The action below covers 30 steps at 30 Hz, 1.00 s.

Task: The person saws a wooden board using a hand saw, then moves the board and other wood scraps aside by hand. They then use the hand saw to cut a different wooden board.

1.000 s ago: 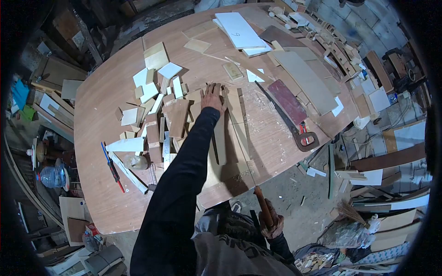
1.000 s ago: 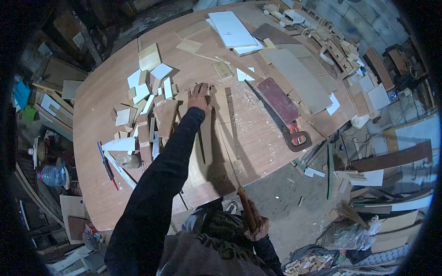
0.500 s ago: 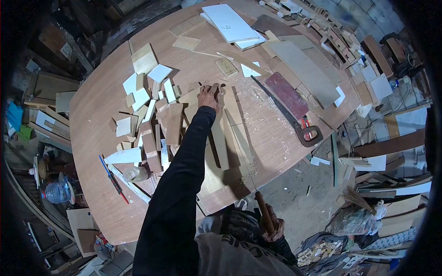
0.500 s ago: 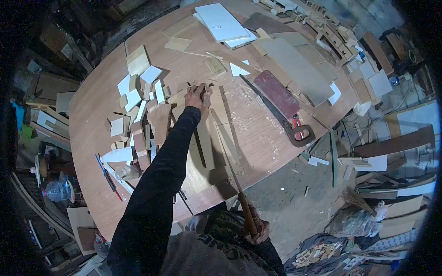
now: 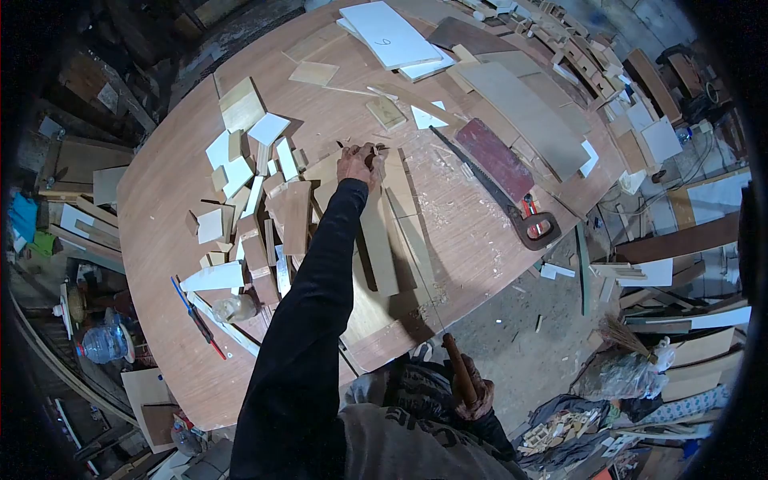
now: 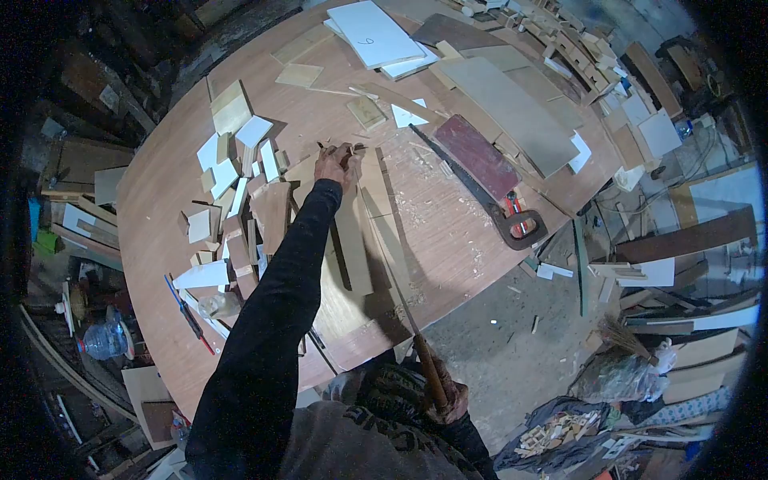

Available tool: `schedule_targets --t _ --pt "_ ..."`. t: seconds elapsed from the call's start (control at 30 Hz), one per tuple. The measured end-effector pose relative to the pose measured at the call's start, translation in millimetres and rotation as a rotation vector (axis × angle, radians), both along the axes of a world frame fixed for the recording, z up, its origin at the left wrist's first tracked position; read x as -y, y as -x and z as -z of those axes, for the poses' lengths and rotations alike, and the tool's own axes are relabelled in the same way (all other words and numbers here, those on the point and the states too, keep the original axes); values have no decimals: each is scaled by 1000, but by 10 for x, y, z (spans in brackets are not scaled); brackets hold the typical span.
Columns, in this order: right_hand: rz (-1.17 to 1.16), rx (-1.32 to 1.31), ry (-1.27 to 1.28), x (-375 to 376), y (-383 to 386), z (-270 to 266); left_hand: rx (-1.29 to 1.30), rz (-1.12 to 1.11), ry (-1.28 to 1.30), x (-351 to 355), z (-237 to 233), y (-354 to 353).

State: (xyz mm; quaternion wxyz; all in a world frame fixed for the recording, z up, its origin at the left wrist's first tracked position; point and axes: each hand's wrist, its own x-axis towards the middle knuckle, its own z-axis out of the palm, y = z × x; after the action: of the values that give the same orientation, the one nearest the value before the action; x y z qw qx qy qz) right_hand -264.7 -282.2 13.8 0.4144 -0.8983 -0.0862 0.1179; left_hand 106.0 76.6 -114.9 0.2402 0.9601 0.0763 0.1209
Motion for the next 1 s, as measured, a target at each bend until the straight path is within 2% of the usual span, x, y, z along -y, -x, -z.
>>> schedule_targets --t 0.1,0.17,0.27,0.3,0.37,0.53,0.6,0.67,0.77,0.9,1.0 --pt "35 59 -88 37 70 131 44 11 33 -31 42 -25" --pt "32 61 -78 40 69 133 -43 8 58 -49 49 -60" --pt "25 63 -49 43 64 134 9 43 87 -44 17 -41" --pt "22 62 -41 44 61 133 7 44 88 -63 232 -112" --pt "14 62 -27 45 57 129 342 -13 1170 -125 832 -312" --pt "-3 63 2 26 14 61 205 -104 1043 -167 714 -286" --pt "49 -136 -47 6 -31 -48 150 -149 1014 -146 562 -257" --pt "73 -181 -95 63 11 85 140 -57 22 -81 111 -95" --pt "95 -190 -152 14 12 75 158 -47 87 -46 -56 -9" --pt "127 -151 -183 -70 -116 -156 137 -69 77 -99 52 -22" --pt "187 -74 -98 -19 -50 40 207 -73 74 -154 153 -47"
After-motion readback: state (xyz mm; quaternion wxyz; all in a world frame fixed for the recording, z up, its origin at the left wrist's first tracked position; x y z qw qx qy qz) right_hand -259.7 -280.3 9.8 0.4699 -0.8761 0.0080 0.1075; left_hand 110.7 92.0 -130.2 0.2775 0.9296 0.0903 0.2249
